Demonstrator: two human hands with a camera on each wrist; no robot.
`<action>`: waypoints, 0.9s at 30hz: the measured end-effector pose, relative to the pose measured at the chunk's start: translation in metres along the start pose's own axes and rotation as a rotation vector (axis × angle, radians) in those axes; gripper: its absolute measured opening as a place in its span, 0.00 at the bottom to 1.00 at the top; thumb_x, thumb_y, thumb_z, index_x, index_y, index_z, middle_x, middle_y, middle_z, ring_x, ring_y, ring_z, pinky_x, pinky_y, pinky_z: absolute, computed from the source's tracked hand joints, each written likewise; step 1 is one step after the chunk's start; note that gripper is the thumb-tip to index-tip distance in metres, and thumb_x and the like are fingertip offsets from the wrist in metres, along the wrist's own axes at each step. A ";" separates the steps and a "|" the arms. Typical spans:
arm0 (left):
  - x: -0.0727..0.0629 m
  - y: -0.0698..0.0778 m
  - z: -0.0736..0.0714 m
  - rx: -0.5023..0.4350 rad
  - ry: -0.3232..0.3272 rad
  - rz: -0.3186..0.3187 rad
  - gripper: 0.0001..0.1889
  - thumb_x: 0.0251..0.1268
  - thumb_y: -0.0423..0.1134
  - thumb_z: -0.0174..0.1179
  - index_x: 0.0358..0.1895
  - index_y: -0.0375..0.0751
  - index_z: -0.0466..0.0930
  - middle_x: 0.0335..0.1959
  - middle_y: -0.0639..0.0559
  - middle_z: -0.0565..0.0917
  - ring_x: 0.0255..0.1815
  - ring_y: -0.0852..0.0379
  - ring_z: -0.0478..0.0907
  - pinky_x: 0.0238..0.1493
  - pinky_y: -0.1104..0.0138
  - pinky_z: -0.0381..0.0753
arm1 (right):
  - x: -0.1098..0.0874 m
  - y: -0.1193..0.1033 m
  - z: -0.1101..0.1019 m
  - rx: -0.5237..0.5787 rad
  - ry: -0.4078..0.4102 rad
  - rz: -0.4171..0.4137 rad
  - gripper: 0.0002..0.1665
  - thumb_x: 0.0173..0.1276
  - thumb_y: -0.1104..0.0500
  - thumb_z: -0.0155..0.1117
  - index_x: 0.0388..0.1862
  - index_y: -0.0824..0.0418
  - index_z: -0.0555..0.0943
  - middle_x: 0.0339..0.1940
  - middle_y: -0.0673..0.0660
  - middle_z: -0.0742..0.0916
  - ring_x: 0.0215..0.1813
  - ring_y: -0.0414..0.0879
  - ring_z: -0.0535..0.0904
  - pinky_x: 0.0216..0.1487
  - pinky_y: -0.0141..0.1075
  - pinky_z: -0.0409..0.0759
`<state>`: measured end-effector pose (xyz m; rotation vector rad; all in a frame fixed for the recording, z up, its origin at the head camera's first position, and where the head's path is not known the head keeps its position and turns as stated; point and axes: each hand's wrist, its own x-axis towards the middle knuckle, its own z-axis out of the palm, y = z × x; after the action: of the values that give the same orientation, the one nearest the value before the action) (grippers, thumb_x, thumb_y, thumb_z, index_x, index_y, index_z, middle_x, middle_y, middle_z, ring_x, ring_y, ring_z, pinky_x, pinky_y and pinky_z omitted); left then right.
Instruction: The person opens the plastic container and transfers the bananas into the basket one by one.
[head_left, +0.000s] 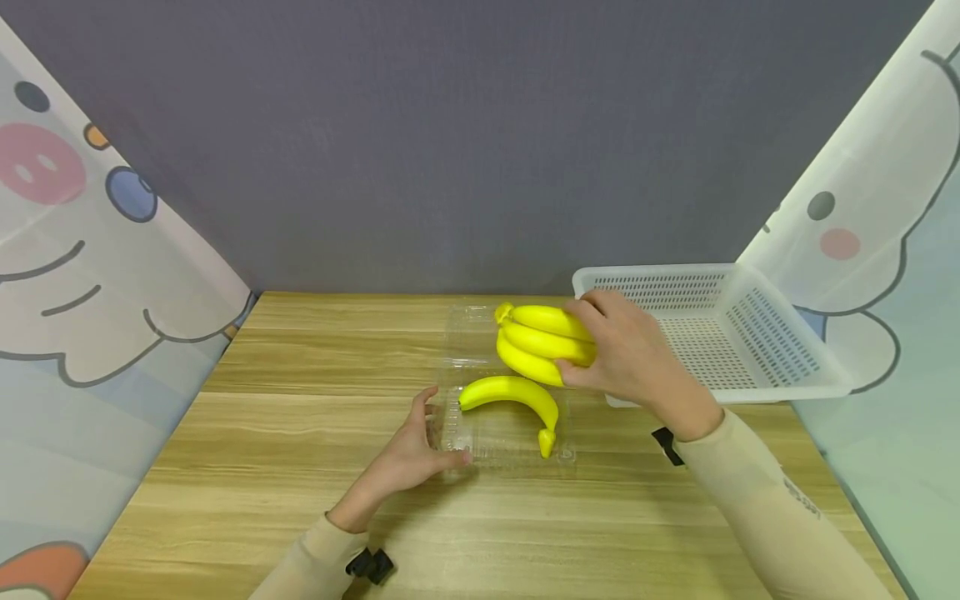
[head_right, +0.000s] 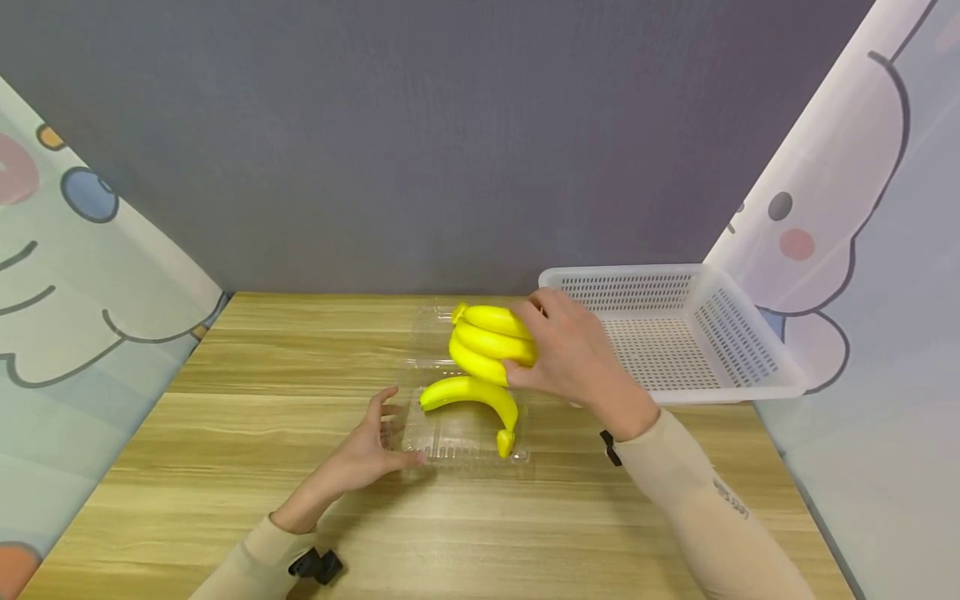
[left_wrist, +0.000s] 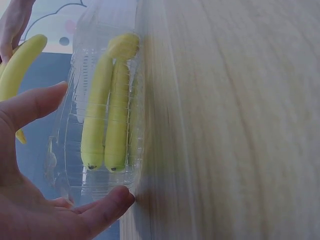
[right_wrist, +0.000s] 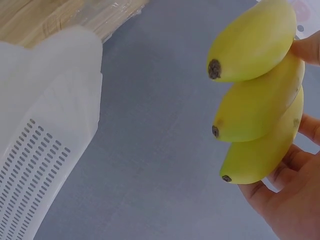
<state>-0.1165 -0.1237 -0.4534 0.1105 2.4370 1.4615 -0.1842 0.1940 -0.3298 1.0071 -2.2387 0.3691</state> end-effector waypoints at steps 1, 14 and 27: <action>0.000 0.000 0.000 -0.001 -0.001 0.001 0.63 0.50 0.49 0.80 0.82 0.46 0.40 0.75 0.30 0.58 0.71 0.28 0.63 0.61 0.36 0.71 | 0.000 0.001 -0.001 0.000 0.001 0.002 0.32 0.47 0.48 0.71 0.47 0.67 0.79 0.36 0.60 0.78 0.33 0.53 0.71 0.29 0.41 0.72; 0.001 -0.001 0.001 -0.002 -0.001 -0.002 0.63 0.51 0.48 0.80 0.82 0.46 0.40 0.75 0.29 0.57 0.71 0.27 0.63 0.61 0.36 0.71 | -0.003 0.009 -0.006 -0.006 0.020 0.026 0.33 0.47 0.49 0.71 0.49 0.68 0.80 0.38 0.63 0.79 0.37 0.58 0.73 0.34 0.46 0.74; 0.000 0.000 0.001 -0.003 -0.002 -0.009 0.62 0.51 0.48 0.80 0.82 0.46 0.40 0.75 0.29 0.57 0.70 0.27 0.64 0.61 0.37 0.72 | -0.007 0.020 -0.012 -0.024 0.011 0.071 0.34 0.47 0.49 0.72 0.50 0.69 0.80 0.38 0.63 0.79 0.37 0.58 0.74 0.35 0.46 0.74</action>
<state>-0.1167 -0.1230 -0.4538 0.1001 2.4300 1.4609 -0.1901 0.2176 -0.3252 0.9125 -2.2683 0.3768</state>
